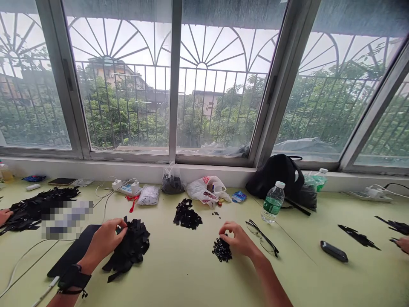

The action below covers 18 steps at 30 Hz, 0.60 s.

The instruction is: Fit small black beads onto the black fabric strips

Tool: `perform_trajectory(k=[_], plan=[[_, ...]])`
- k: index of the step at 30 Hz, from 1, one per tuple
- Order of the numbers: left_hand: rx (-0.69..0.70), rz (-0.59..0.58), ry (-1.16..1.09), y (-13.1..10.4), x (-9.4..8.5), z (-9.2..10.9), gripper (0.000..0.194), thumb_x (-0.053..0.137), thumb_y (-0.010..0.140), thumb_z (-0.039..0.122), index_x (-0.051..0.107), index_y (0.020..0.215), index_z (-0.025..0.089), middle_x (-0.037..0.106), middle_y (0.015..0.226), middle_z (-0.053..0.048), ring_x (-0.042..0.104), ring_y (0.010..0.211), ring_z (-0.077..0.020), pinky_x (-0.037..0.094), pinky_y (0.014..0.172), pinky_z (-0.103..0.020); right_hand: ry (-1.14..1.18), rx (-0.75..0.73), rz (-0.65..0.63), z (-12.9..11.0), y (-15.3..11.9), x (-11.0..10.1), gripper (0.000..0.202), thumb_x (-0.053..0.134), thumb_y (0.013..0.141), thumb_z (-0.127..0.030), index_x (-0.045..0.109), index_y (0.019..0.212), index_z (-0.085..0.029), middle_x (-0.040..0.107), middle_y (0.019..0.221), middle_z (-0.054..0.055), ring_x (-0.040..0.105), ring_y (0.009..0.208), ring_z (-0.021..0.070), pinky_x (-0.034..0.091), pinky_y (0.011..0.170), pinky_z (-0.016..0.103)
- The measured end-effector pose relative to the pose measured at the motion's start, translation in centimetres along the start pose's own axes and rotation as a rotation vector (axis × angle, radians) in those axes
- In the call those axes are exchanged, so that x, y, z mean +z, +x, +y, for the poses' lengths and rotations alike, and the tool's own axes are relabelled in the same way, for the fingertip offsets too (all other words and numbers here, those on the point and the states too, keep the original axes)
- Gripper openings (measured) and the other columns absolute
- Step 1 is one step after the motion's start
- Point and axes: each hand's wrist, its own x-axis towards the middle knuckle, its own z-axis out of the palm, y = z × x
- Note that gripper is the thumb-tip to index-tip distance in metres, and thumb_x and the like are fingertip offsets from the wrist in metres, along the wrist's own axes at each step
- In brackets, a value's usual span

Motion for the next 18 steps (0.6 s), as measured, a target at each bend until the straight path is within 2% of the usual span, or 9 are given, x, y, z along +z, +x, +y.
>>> perform_trajectory(k=[5,11,15,18], plan=[[-0.037,0.065,-0.038,0.3,-0.5,1.3,0.023,0.057,0.081,0.044,0.061,0.071,0.024,0.072,0.076,-0.002,0.068,0.078,-0.0242,0.040,0.063,-0.026,-0.002,0.066,-0.023,0.7,-0.4,-1.2,0.017,0.061,0.082,-0.033,0.075,0.082,-0.023,0.070,0.095,0.007,0.062,0.091,0.0239,0.044,0.078,0.031],[-0.033,0.145,-0.093,0.6,-0.7,2.2,0.021,0.059,0.078,0.039,0.054,0.066,0.024,0.068,0.068,0.002,0.065,0.066,-0.0204,0.042,0.062,-0.026,-0.019,0.085,-0.078,1.0,-0.5,-0.9,0.014,0.065,0.079,-0.032,0.075,0.082,-0.023,0.069,0.096,0.006,0.061,0.098,0.0254,0.044,0.088,0.032],[-0.034,0.169,-0.229,0.5,-0.7,3.4,0.022,0.062,0.078,0.040,0.055,0.066,0.023,0.067,0.067,0.003,0.065,0.065,-0.0185,0.045,0.063,-0.026,-0.011,0.082,-0.079,0.9,-0.4,-0.6,0.014,0.064,0.080,-0.031,0.075,0.080,-0.023,0.070,0.095,0.006,0.062,0.096,0.0249,0.044,0.086,0.032],[-0.033,0.153,-0.387,0.7,0.2,4.7,0.024,0.066,0.078,0.043,0.060,0.070,0.022,0.068,0.069,0.002,0.064,0.062,-0.0171,0.047,0.060,-0.025,0.000,0.077,-0.065,0.8,-0.4,-0.5,0.014,0.064,0.079,-0.032,0.074,0.079,-0.023,0.070,0.094,0.006,0.063,0.094,0.0251,0.045,0.085,0.033]])
